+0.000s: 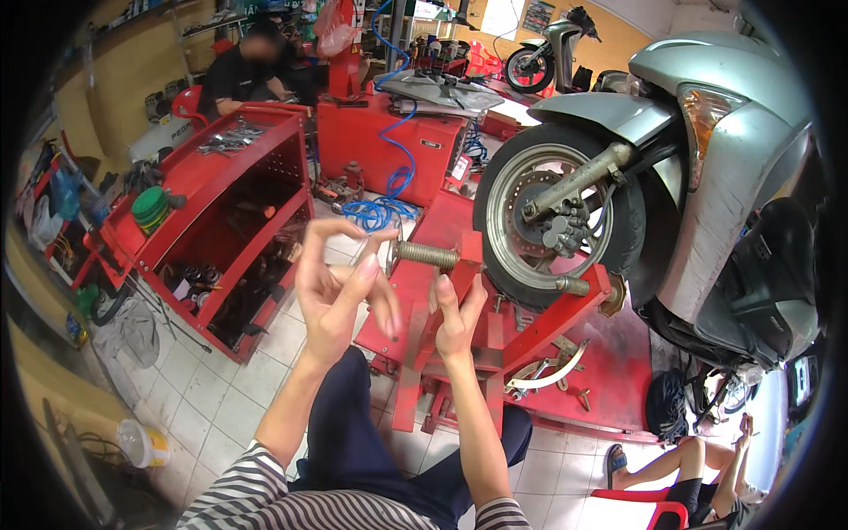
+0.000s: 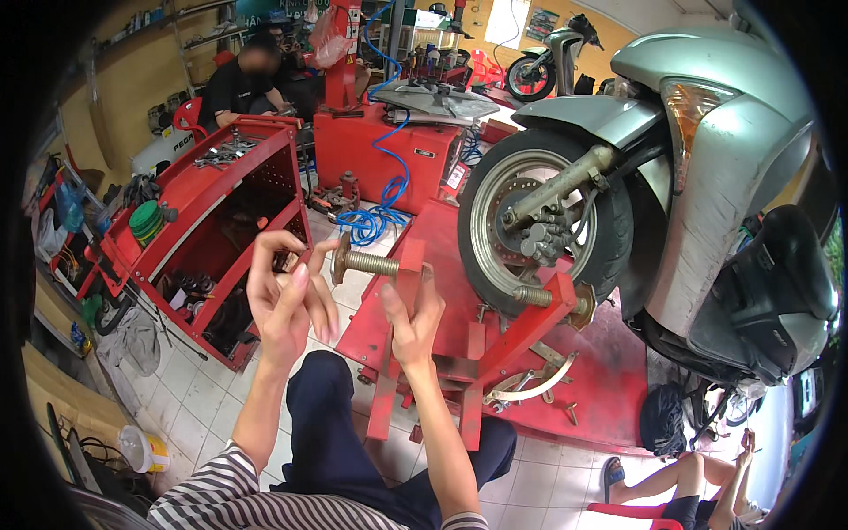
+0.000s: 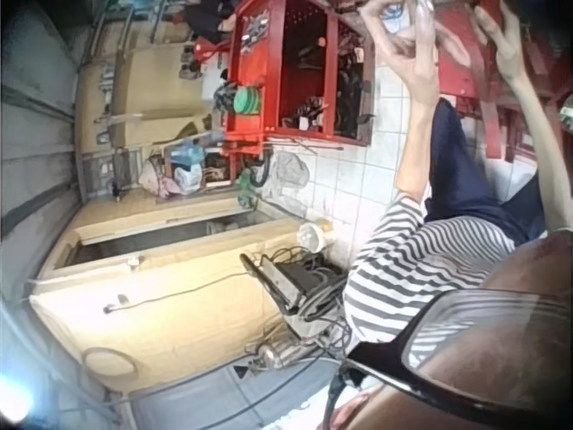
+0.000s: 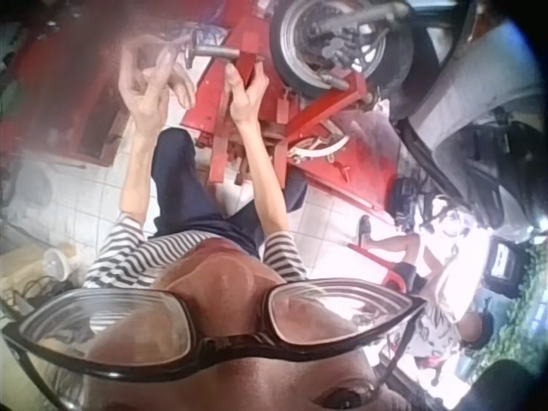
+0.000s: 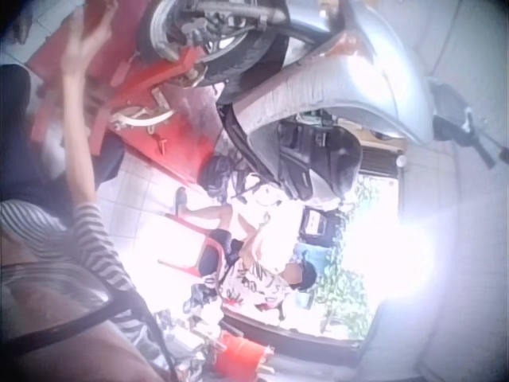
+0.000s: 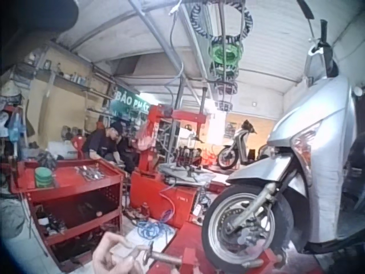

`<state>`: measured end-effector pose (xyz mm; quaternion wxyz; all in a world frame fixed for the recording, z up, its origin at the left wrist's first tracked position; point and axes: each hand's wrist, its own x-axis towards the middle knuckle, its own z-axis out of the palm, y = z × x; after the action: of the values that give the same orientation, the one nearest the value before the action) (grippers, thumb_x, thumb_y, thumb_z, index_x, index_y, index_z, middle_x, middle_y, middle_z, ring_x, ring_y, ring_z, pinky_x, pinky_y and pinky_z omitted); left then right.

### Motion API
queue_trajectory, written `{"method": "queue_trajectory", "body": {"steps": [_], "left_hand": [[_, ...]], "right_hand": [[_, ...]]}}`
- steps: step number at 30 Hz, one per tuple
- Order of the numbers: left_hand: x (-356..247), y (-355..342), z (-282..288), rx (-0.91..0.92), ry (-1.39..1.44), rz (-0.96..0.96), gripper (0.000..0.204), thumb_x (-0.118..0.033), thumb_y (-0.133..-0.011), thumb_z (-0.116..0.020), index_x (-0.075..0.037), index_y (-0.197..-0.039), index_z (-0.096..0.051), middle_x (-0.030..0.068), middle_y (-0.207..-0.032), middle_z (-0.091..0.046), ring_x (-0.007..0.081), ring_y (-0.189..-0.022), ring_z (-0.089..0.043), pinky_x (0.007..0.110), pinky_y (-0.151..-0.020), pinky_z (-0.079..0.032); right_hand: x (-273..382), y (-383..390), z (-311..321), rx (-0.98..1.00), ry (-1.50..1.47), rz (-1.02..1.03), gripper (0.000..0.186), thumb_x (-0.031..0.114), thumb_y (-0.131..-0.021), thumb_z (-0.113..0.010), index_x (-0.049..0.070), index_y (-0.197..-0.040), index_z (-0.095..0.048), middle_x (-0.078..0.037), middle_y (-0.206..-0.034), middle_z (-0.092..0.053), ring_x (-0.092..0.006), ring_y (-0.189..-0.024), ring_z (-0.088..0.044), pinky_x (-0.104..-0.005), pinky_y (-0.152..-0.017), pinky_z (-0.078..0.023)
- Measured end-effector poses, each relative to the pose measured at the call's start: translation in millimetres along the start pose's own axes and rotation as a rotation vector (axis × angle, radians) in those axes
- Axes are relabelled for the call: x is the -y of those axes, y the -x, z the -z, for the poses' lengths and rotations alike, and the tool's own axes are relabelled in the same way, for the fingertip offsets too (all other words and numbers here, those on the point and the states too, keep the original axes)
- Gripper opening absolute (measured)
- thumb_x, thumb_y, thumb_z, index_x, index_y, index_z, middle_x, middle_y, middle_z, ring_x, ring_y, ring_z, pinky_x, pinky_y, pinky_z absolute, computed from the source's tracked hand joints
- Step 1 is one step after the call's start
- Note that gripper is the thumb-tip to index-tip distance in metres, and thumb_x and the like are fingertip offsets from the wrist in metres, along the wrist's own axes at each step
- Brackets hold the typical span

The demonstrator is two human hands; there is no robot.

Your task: The person repairs or assembles a red metal motorcycle stand by using a wrench to tighten bolts, inserting a long threaded rod through a pivot point, and manipulating various metal components and plates.

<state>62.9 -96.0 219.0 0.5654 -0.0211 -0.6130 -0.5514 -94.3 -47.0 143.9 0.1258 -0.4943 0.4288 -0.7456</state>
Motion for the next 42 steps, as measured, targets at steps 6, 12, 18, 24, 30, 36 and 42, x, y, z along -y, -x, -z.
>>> {"method": "queue_trajectory", "body": {"steps": [6,12,18,24,30,36,42], "left_hand": [[21,17,5,-0.065,-0.388,0.265,0.031,-0.032,-0.106,-0.039,-0.005,-0.122,-0.042,0.0103,-0.077,-0.070,0.0107,-0.072,-0.056,0.029,-0.076,-0.041],[7,-11,4,0.018,-0.294,0.211,0.045,-0.041,-0.107,-0.030,-0.004,-0.131,-0.038,0.0172,-0.114,-0.065,0.0201,-0.107,-0.060,0.033,-0.095,-0.043],[-1,-11,-21,0.096,-0.031,-0.034,0.032,-0.008,-0.102,-0.047,-0.002,-0.130,-0.030,0.0256,-0.102,-0.068,0.0257,-0.096,-0.069,0.037,-0.096,-0.047],[14,18,-9,-0.049,-0.033,0.244,0.017,-0.020,-0.105,-0.044,-0.004,-0.112,-0.040,0.0200,-0.076,-0.070,0.0160,-0.057,-0.061,0.026,-0.059,-0.046],[16,3,-4,-0.073,-0.390,0.343,0.038,-0.038,-0.108,-0.032,-0.004,-0.107,-0.048,0.0178,-0.090,-0.071,0.0136,-0.064,-0.055,0.029,-0.064,-0.043],[7,-13,-17,-0.073,-0.303,0.135,0.036,-0.032,-0.109,-0.027,-0.004,-0.126,-0.042,0.0134,-0.108,-0.064,0.0150,-0.104,-0.058,0.028,-0.086,-0.042],[3,-3,-16,-0.103,0.115,0.019,0.019,-0.014,-0.104,-0.045,0.001,-0.115,-0.043,0.0136,-0.062,-0.063,0.0165,-0.065,-0.065,0.031,-0.079,-0.051]], "right_hand": [[2,-1,-1,-0.006,-0.002,-0.002,0.037,0.030,-0.093,-0.064,-0.002,-0.109,-0.053,-0.001,-0.068,-0.055,-0.0079,-0.055,-0.048,-0.0257,-0.049,-0.037],[1,0,-7,0.030,-0.020,-0.036,0.036,0.031,-0.093,-0.065,0.000,-0.108,-0.054,-0.002,-0.070,-0.056,-0.0095,-0.057,-0.051,-0.0269,-0.052,-0.039],[-1,1,5,-0.045,0.148,0.016,0.043,0.037,-0.090,-0.067,0.000,-0.106,-0.056,-0.006,-0.076,-0.062,-0.0165,-0.069,-0.058,-0.0324,-0.066,-0.047],[-1,0,0,-0.014,0.061,-0.038,0.044,0.042,-0.091,-0.066,0.000,-0.103,-0.056,-0.006,-0.075,-0.061,-0.0137,-0.068,-0.057,-0.0298,-0.063,-0.045],[-9,0,4,-0.021,0.052,-0.023,0.044,0.042,-0.091,-0.067,0.000,-0.102,-0.056,-0.003,-0.072,-0.056,-0.0117,-0.064,-0.052,-0.0282,-0.059,-0.042],[-1,-1,1,-0.023,0.042,-0.018,0.042,0.039,-0.091,-0.067,0.000,-0.100,-0.057,-0.003,-0.071,-0.056,-0.0111,-0.063,-0.052,-0.0281,-0.058,-0.042],[-3,-1,-1,-0.052,0.016,-0.004,0.038,0.037,-0.091,-0.067,0.000,-0.099,-0.058,-0.003,-0.069,-0.056,-0.0106,-0.061,-0.051,-0.0275,-0.057,-0.041]]}}
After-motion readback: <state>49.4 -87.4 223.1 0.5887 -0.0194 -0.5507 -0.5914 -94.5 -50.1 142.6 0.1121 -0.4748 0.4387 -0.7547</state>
